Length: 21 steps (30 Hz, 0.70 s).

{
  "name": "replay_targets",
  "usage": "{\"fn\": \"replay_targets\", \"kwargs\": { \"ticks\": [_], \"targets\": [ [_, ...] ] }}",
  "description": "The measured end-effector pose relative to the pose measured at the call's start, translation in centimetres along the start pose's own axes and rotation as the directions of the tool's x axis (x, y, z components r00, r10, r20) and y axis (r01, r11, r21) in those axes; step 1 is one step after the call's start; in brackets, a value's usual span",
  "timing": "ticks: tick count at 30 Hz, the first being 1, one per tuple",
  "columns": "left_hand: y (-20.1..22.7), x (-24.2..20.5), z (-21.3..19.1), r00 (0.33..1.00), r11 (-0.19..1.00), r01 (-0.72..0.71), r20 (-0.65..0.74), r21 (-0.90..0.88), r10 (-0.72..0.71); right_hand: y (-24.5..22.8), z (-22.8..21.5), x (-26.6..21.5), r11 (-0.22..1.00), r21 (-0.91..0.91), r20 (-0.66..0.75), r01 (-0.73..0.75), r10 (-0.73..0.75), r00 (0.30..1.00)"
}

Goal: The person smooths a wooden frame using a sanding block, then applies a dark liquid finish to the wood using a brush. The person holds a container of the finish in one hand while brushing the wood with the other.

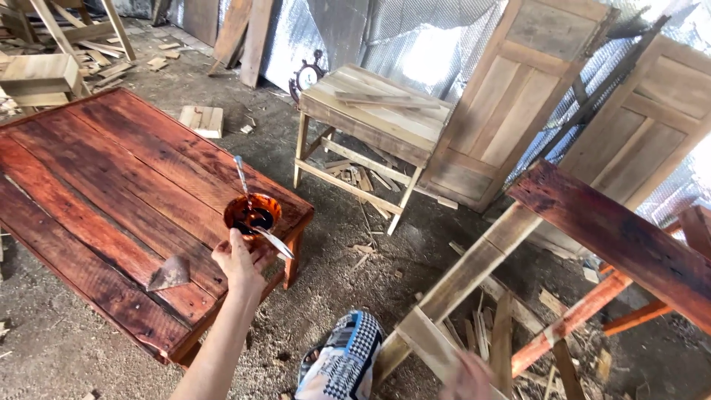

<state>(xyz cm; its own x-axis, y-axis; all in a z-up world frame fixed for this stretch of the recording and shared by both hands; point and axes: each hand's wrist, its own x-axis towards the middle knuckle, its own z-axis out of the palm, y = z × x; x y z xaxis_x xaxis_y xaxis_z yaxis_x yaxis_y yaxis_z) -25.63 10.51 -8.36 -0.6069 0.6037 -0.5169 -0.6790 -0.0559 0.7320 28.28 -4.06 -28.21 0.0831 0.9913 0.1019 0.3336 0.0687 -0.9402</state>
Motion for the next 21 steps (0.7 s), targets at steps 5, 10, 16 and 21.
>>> {"fn": "replay_targets", "kwargs": {
  "ticks": [5, 10, 16, 21],
  "targets": [
    [1.7, 0.2, -0.8, 1.0, 1.0, -0.009, 0.02, 0.001, 0.009, -31.4, 18.8, 8.4, 0.955, 0.296, -0.141, -0.012, 0.056, 0.988],
    [3.4, -0.1, -0.8, 0.995, 0.998, 0.058, 0.078, 0.028, -0.06, -36.3, 27.7, 17.5, 0.837, 0.433, 0.375, -0.335, 0.171, 0.911],
    [3.6, 1.4, -0.8, 0.991, 0.992, 0.078, 0.104, 0.1, -0.089, -38.0, 34.5, 20.3, 0.818, 0.396, 0.543, -0.416, 0.157, 0.825],
    [3.3, 3.0, -1.3, 0.985, 0.984, 0.089, 0.134, 0.153, -0.11, -33.3, 38.0, 21.6, 0.684, 0.513, 0.521, -0.519, 0.233, 0.822]
  ]
}}
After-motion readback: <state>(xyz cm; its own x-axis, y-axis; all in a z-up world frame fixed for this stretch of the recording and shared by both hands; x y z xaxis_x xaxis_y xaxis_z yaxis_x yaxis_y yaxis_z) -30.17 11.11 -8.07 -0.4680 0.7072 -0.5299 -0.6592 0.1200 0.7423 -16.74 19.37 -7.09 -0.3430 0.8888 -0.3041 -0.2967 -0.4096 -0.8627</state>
